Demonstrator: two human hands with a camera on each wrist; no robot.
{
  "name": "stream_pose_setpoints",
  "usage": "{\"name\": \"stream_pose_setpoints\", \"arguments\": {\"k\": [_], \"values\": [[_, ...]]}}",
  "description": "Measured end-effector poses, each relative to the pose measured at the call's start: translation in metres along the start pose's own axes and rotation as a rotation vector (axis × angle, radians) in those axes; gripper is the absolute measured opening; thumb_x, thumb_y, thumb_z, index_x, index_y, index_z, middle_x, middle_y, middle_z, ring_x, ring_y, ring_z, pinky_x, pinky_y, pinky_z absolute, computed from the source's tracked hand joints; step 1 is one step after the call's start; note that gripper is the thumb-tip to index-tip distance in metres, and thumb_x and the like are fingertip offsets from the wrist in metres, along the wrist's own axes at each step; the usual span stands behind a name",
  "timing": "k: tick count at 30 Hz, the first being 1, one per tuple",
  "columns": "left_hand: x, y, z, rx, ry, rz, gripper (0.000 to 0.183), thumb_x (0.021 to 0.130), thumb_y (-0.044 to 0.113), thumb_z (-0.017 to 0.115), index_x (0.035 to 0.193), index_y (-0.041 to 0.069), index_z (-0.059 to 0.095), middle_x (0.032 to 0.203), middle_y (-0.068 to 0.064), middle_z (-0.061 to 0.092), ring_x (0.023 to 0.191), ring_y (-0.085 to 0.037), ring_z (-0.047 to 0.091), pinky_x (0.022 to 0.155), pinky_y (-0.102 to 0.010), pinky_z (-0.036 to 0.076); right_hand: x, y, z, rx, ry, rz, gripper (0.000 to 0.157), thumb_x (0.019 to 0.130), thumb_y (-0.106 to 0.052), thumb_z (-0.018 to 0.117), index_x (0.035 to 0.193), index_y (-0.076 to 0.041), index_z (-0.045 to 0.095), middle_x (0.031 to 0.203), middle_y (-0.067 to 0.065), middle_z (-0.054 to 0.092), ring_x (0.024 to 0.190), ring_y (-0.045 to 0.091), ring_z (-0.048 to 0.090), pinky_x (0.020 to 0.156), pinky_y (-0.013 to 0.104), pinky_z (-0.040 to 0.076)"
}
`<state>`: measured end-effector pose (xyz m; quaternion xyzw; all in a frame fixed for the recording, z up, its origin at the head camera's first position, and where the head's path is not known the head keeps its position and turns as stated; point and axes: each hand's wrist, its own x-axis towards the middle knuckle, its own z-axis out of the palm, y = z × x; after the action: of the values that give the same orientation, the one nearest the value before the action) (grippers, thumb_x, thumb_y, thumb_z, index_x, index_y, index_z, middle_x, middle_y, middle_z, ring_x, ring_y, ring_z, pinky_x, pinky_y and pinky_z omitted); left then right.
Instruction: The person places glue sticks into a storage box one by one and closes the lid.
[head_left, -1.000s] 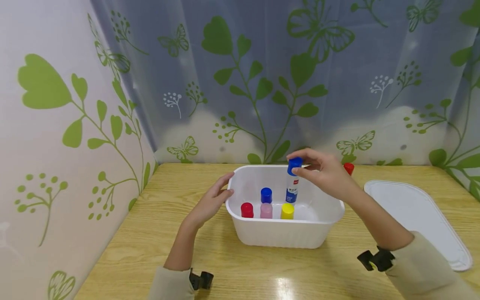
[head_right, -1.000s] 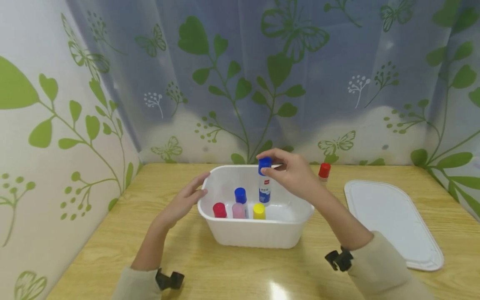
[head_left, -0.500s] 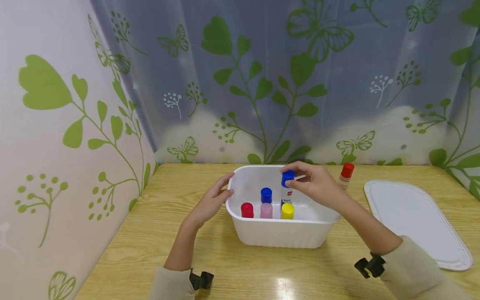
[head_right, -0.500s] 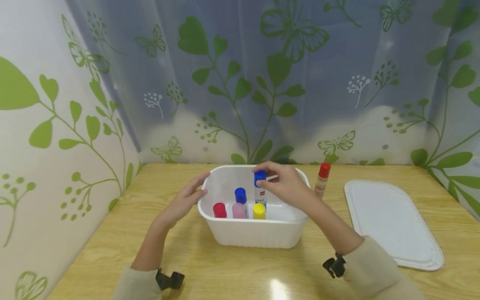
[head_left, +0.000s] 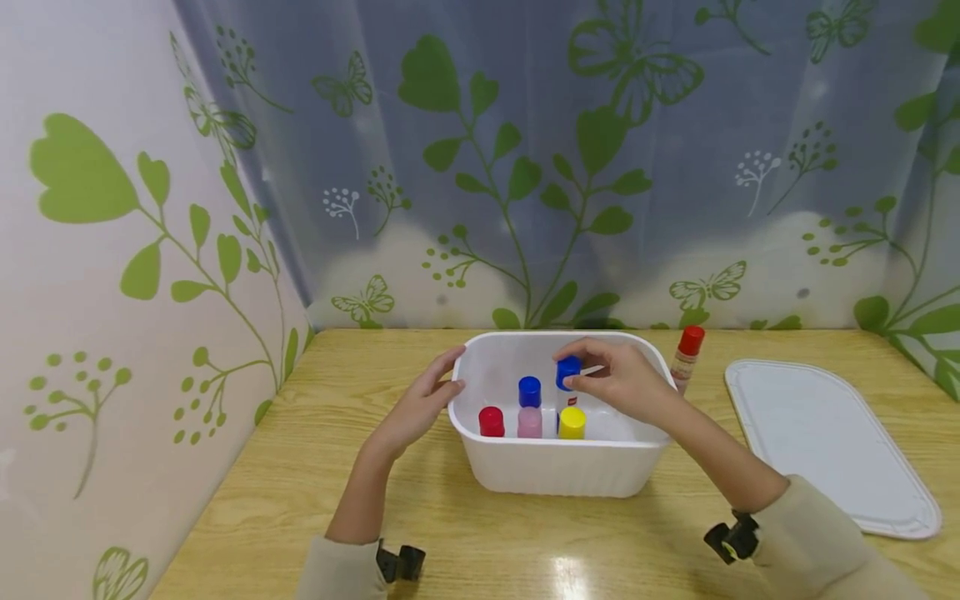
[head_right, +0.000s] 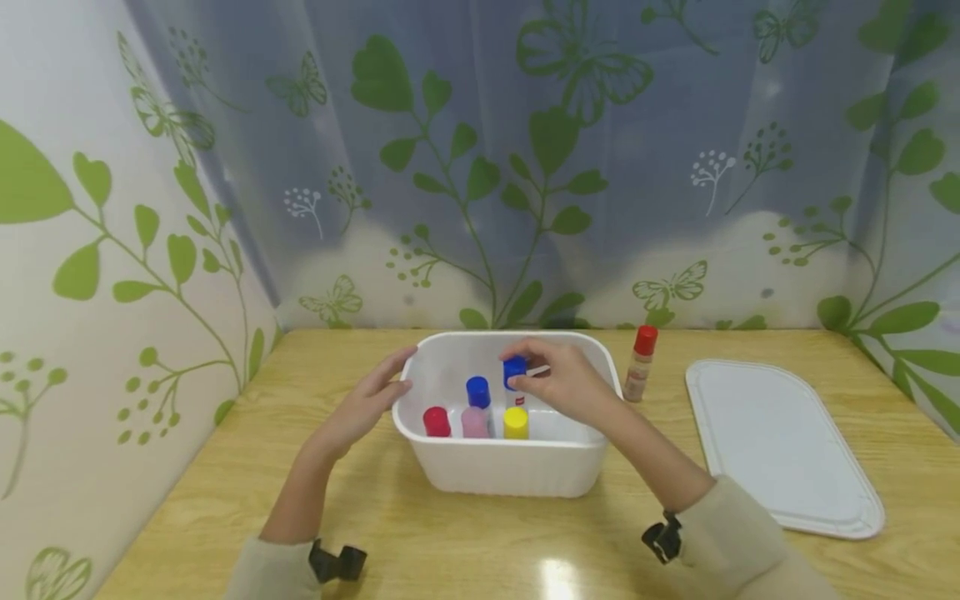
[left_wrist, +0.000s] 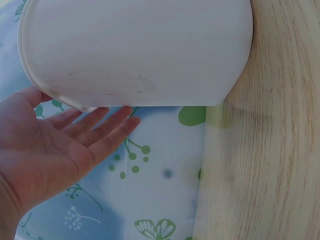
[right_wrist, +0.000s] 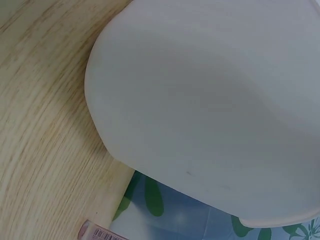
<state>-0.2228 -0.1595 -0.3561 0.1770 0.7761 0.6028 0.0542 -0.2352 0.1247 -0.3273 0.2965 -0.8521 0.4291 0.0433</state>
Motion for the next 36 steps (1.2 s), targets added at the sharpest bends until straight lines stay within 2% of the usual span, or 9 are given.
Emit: {"name": "stream_pose_setpoints", "arguments": {"k": [11, 36], "values": [[-0.0013, 0.0002, -0.0005, 0.004, -0.002, -0.004, 0.051, 0.097, 0.013, 0.044, 0.144, 0.009, 0.027, 0.144, -0.015, 0.029, 0.123, -0.032, 0.039, 0.098, -0.044, 0.036, -0.0008, 0.0024, 0.0021, 0.007, -0.059, 0.070, 0.031, 0.082, -0.006, 0.068, 0.112, -0.003, 0.061, 0.107, 0.008, 0.062, 0.094, 0.025, 0.061, 0.080, 0.035, 0.050], [0.0005, -0.0031, -0.0014, 0.001, -0.014, 0.017, 0.050, 0.097, 0.014, 0.045, 0.144, 0.008, 0.029, 0.143, -0.016, 0.030, 0.124, -0.033, 0.038, 0.099, -0.046, 0.034, -0.0016, 0.0060, 0.0032, -0.012, -0.157, 0.014, 0.025, 0.081, 0.000, 0.067, 0.105, -0.001, 0.063, 0.100, 0.007, 0.064, 0.093, 0.023, 0.060, 0.080, 0.033, 0.050]]}}
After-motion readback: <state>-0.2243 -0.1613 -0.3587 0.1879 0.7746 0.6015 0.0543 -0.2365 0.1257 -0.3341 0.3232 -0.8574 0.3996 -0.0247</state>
